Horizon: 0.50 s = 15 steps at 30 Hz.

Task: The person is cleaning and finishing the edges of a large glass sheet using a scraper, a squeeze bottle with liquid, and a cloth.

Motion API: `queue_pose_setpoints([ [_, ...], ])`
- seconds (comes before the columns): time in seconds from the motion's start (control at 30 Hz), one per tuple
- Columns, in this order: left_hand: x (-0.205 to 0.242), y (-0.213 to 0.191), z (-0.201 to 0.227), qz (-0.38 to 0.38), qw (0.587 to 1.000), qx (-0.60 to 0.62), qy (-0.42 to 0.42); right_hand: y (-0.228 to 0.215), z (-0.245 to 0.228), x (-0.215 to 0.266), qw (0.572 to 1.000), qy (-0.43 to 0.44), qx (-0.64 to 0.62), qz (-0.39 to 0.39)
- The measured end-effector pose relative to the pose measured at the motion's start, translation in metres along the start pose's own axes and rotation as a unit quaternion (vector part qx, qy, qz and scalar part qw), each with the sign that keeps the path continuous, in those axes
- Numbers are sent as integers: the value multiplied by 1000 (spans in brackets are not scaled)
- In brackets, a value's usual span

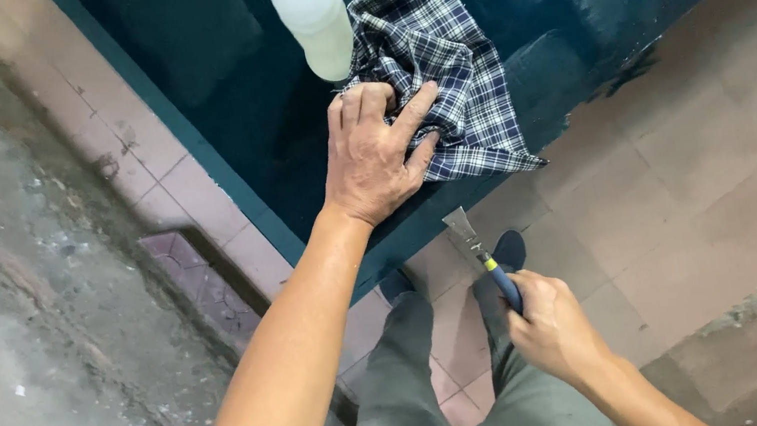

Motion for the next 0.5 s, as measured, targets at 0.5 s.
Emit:
queue_pose_setpoints([
  [0.5,3,-5,-2,23,1000,8,6,-74,-124,39,950,274,53,-139],
])
Point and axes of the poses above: each hand's wrist, its own x-axis away from the middle knuckle, its own y-axis out of the palm, z = x × y, the point moved 7 cm from there along -x, towards the middle knuckle, and after that the axes turned 3 degrees about -z, right-handed, at the moved point
